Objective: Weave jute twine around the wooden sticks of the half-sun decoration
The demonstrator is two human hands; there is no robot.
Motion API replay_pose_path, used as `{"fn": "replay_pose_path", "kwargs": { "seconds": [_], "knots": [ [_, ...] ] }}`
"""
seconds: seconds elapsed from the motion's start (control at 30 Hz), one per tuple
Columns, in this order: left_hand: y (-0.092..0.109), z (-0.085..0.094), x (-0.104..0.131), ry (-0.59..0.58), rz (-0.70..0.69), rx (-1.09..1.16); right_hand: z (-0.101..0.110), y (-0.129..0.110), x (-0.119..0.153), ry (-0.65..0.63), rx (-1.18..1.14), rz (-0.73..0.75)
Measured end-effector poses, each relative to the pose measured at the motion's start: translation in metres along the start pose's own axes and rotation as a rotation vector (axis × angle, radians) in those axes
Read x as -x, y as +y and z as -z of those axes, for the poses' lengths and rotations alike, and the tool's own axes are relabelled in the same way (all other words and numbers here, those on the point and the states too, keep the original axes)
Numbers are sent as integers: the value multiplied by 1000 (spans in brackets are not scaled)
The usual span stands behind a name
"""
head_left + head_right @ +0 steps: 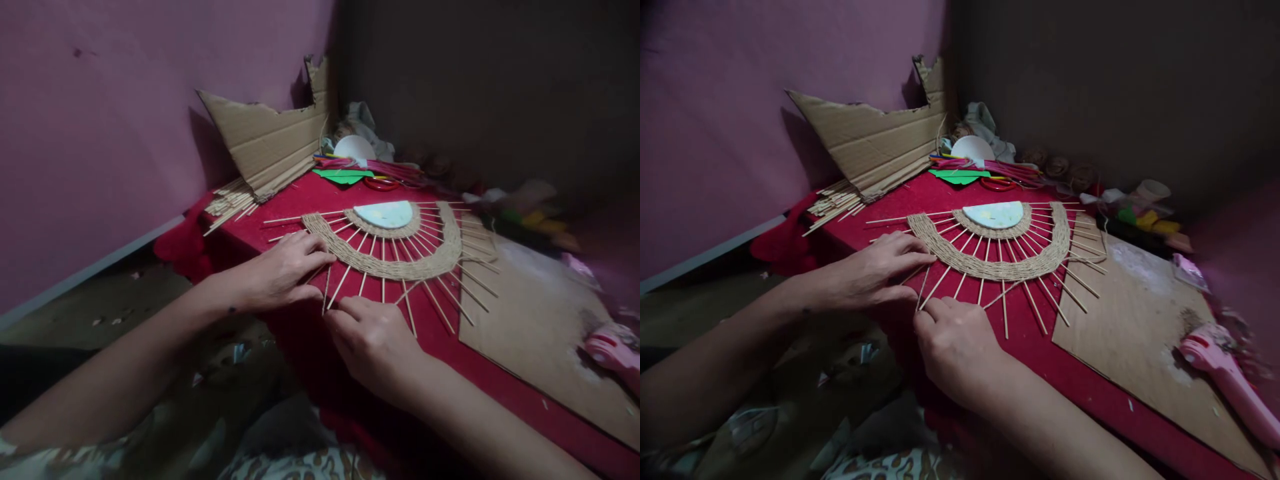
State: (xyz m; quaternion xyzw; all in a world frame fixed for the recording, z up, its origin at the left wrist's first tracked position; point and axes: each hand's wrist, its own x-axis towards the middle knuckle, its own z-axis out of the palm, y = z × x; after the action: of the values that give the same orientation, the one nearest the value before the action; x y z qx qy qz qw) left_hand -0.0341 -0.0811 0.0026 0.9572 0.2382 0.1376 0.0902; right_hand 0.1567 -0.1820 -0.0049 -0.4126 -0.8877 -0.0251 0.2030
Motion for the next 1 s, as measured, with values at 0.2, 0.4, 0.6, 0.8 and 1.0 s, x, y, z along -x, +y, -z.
{"fn": "replay_pose_path", "kwargs": {
  "seconds": [0.2, 0.4, 0.6, 0.8, 1.0],
  "knots": [
    [-3, -1, 3, 35, -36, 27, 23, 1, -2, 1, -83, -111],
    [-5, -3, 1, 34, -32, 42, 49, 24, -17, -191, -764, -624],
    [-6, -2, 2, 15, -10, 38, 55, 71, -23, -111, -274, -731],
    [-5, 5, 1, -22, 33, 50, 55, 84, 1, -162, -374, -685],
    [4, 10, -16, 168, 9, 37, 50, 79, 15, -147, -361, -572]
  ]
}}
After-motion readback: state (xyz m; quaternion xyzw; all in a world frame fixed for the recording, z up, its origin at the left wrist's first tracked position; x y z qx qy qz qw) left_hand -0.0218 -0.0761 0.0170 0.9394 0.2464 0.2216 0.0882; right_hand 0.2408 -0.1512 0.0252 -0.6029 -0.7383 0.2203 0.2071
